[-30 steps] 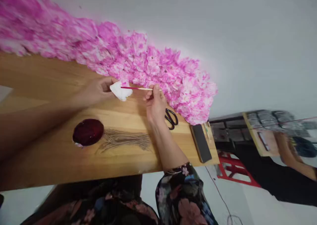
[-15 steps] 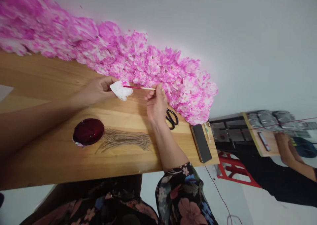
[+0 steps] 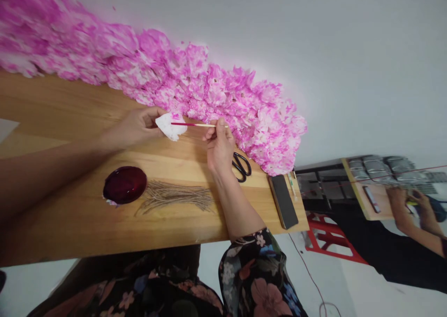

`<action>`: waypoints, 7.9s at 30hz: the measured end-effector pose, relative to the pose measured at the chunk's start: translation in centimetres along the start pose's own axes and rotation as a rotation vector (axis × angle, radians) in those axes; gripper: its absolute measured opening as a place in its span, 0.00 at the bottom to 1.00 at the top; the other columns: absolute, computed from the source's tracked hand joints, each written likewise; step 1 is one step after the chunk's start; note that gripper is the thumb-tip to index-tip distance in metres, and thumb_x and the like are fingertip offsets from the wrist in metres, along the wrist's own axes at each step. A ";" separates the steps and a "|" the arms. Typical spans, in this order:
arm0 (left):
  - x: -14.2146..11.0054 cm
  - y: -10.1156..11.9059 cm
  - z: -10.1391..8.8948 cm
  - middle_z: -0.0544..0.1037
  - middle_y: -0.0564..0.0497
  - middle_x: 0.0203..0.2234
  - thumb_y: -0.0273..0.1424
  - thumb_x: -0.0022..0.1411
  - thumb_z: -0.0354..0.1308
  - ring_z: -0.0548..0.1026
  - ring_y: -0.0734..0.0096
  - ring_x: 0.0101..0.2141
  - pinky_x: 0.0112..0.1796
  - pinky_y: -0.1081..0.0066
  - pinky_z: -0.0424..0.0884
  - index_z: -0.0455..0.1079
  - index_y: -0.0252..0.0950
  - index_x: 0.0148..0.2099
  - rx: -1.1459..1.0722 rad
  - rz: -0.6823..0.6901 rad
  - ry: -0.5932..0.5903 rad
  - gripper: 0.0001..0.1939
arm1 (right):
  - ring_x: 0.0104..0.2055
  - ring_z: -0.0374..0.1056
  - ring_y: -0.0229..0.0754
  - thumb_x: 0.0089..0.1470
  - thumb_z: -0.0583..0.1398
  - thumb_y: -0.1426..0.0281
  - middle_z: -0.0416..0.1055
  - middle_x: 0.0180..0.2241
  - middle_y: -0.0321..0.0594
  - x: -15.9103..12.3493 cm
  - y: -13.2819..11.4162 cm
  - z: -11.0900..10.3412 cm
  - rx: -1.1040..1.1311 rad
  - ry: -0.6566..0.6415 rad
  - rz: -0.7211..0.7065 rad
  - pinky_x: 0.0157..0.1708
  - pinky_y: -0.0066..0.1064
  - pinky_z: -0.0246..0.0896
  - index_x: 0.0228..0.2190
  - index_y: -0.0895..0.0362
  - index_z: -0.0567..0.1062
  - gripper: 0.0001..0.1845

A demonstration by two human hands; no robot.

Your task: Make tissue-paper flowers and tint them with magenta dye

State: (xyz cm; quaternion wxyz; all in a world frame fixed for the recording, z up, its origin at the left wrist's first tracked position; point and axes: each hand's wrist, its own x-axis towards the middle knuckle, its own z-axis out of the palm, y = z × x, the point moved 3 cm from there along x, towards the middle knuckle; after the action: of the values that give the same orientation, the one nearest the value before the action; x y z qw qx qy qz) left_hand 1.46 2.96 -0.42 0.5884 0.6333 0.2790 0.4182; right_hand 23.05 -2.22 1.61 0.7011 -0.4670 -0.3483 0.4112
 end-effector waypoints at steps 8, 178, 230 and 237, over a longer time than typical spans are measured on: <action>0.3 -0.5 0.4 0.82 0.52 0.37 0.38 0.56 0.76 0.81 0.65 0.41 0.48 0.65 0.76 0.72 0.38 0.43 -0.074 0.041 -0.015 0.19 | 0.21 0.65 0.38 0.68 0.64 0.40 0.61 0.17 0.28 -4.2 -3.2 2.0 -0.160 -0.366 -0.294 0.24 0.31 0.67 0.26 0.49 0.75 0.30; 0.4 -1.4 -0.2 0.87 0.46 0.42 0.31 0.57 0.76 0.86 0.57 0.46 0.51 0.59 0.81 0.77 0.36 0.47 -0.088 -0.040 0.082 0.17 | 0.21 0.61 0.37 0.66 0.64 0.40 0.59 0.17 0.29 -4.0 -2.7 1.6 -0.207 -0.074 -0.233 0.25 0.32 0.64 0.23 0.49 0.75 0.31; 0.6 -1.2 -0.1 0.82 0.50 0.36 0.25 0.56 0.74 0.86 0.56 0.45 0.51 0.59 0.82 0.74 0.36 0.43 -0.102 -0.075 0.077 0.15 | 0.21 0.60 0.33 0.66 0.66 0.42 0.60 0.19 0.24 -1.1 -1.1 0.4 -0.087 0.099 -0.159 0.27 0.27 0.63 0.28 0.50 0.74 0.27; 0.5 -1.1 -0.1 0.81 0.50 0.35 0.24 0.55 0.74 0.84 0.59 0.43 0.51 0.59 0.79 0.73 0.35 0.42 -0.120 -0.065 0.085 0.15 | 0.22 0.61 0.32 0.68 0.65 0.44 0.60 0.19 0.24 -1.4 -0.6 0.7 -0.085 0.077 -0.081 0.27 0.26 0.61 0.28 0.50 0.72 0.27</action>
State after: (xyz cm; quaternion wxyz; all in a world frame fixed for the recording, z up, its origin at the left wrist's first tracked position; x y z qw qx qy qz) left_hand 1.83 3.60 -1.38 0.6263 0.5691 0.2985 0.4413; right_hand 21.95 -3.36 2.23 0.7096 -0.4973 -0.3567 0.3491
